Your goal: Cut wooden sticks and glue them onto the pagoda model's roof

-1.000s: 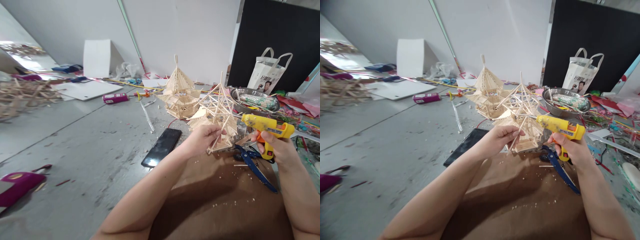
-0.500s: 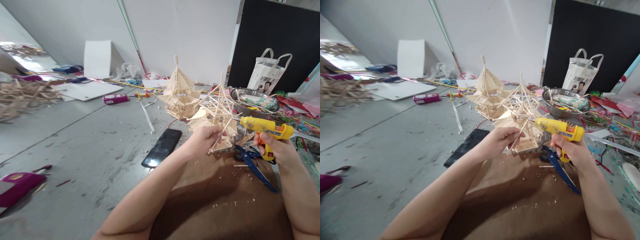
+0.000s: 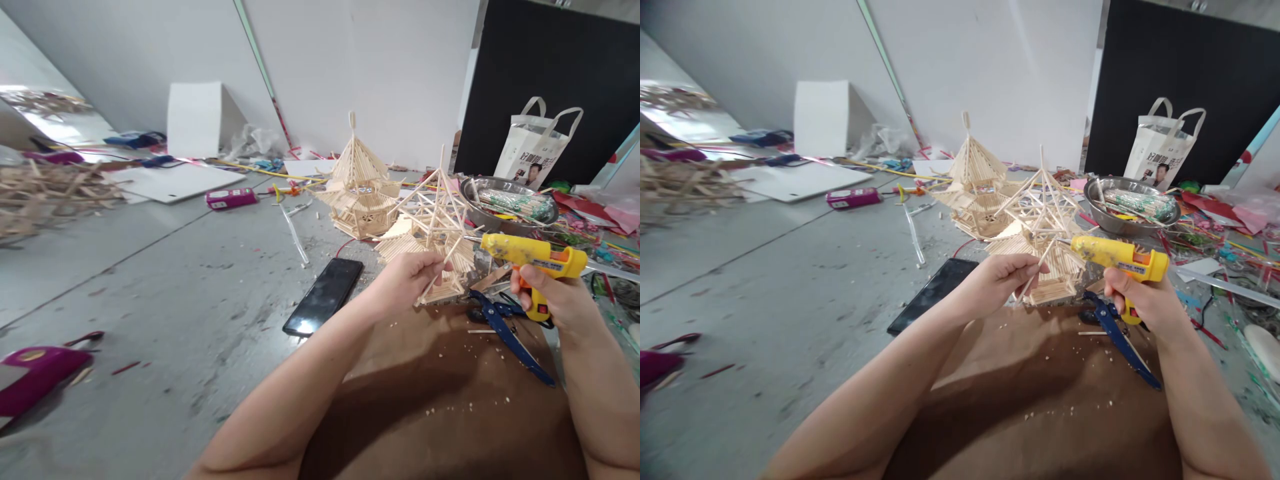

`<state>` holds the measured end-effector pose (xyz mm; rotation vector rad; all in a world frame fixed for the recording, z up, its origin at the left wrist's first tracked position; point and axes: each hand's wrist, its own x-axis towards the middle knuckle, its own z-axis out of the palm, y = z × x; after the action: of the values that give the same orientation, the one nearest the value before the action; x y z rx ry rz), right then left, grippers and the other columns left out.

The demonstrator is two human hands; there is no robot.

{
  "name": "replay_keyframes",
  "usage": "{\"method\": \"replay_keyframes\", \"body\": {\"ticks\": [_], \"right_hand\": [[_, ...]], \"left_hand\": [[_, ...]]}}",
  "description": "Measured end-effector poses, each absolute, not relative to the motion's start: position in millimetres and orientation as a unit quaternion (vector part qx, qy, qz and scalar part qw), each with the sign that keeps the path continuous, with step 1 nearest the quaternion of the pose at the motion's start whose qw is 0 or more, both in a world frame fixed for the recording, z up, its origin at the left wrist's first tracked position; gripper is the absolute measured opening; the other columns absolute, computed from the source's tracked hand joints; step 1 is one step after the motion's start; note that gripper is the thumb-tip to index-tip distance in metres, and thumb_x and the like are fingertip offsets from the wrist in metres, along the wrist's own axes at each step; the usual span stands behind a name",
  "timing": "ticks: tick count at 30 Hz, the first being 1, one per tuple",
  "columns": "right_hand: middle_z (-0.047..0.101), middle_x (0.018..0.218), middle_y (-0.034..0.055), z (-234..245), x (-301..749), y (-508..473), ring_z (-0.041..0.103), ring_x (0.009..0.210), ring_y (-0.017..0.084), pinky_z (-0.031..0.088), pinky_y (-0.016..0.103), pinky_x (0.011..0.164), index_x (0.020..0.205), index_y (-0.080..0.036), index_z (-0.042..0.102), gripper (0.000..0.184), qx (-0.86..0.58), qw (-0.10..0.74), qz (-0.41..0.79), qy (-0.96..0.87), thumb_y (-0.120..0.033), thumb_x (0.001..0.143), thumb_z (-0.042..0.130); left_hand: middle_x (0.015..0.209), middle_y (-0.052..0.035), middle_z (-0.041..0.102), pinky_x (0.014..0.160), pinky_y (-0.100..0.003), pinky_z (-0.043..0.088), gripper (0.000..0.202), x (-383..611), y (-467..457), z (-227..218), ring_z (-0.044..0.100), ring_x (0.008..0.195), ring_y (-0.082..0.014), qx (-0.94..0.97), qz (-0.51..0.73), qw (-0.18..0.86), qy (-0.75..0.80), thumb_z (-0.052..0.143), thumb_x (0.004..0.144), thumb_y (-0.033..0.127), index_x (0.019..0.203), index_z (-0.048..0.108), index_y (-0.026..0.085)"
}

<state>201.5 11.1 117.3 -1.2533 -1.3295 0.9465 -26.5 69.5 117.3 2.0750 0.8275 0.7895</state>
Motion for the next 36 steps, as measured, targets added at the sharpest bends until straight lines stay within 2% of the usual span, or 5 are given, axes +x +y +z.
{"method": "replay_keyframes", "body": {"ticks": [10,16,19,25,36], "right_hand": [[0.054,0.054,-0.0015,124,193,6,0.044,0.039,0.007,0.034,0.023,0.038,0.063,-0.018,0.056,0.027,-0.514,0.532,0.399,-0.541,-0.044,0.067,0.062],[0.055,0.054,-0.0012,126,198,17,0.044,0.036,0.008,0.032,0.022,0.031,0.064,-0.021,0.057,0.023,-0.516,0.546,0.366,-0.550,-0.044,0.069,0.060],[0.055,0.053,-0.0007,134,191,25,0.043,0.035,0.008,0.034,0.023,0.031,0.060,-0.021,0.056,0.025,-0.527,0.517,0.350,-0.576,-0.045,0.067,0.061],[0.054,0.049,-0.0007,141,178,49,0.043,0.034,0.007,0.035,0.020,0.031,0.056,-0.017,0.056,0.030,-0.561,0.413,0.328,-0.637,-0.045,0.066,0.063],[0.050,0.043,-0.0034,145,174,59,0.043,0.031,0.006,0.037,0.019,0.029,0.052,-0.017,0.052,0.035,-0.569,0.388,0.289,-0.665,-0.047,0.067,0.060]], "left_hand": [[0.059,0.0013,0.052,0.048,-0.017,0.036,0.026,-26,69,118,0.043,0.049,-0.0047,0.811,0.296,0.383,0.330,0.038,0.083,0.028,0.084,0.058,0.011],[0.060,0.0006,0.053,0.047,-0.017,0.038,0.022,-39,72,128,0.044,0.047,-0.0043,0.794,0.336,0.378,0.338,0.040,0.082,0.026,0.078,0.057,0.012],[0.059,-0.0001,0.054,0.047,-0.018,0.039,0.024,-51,77,133,0.044,0.045,-0.0040,0.773,0.373,0.360,0.366,0.041,0.081,0.028,0.069,0.055,0.013],[0.047,0.0026,0.048,0.046,-0.018,0.037,0.019,-58,86,132,0.045,0.043,-0.0053,0.754,0.395,0.339,0.401,0.045,0.079,0.027,0.069,0.055,0.015],[0.046,0.0025,0.047,0.047,-0.020,0.035,0.022,-57,87,131,0.043,0.043,-0.0053,0.756,0.390,0.314,0.421,0.046,0.078,0.031,0.068,0.057,0.015]]}}
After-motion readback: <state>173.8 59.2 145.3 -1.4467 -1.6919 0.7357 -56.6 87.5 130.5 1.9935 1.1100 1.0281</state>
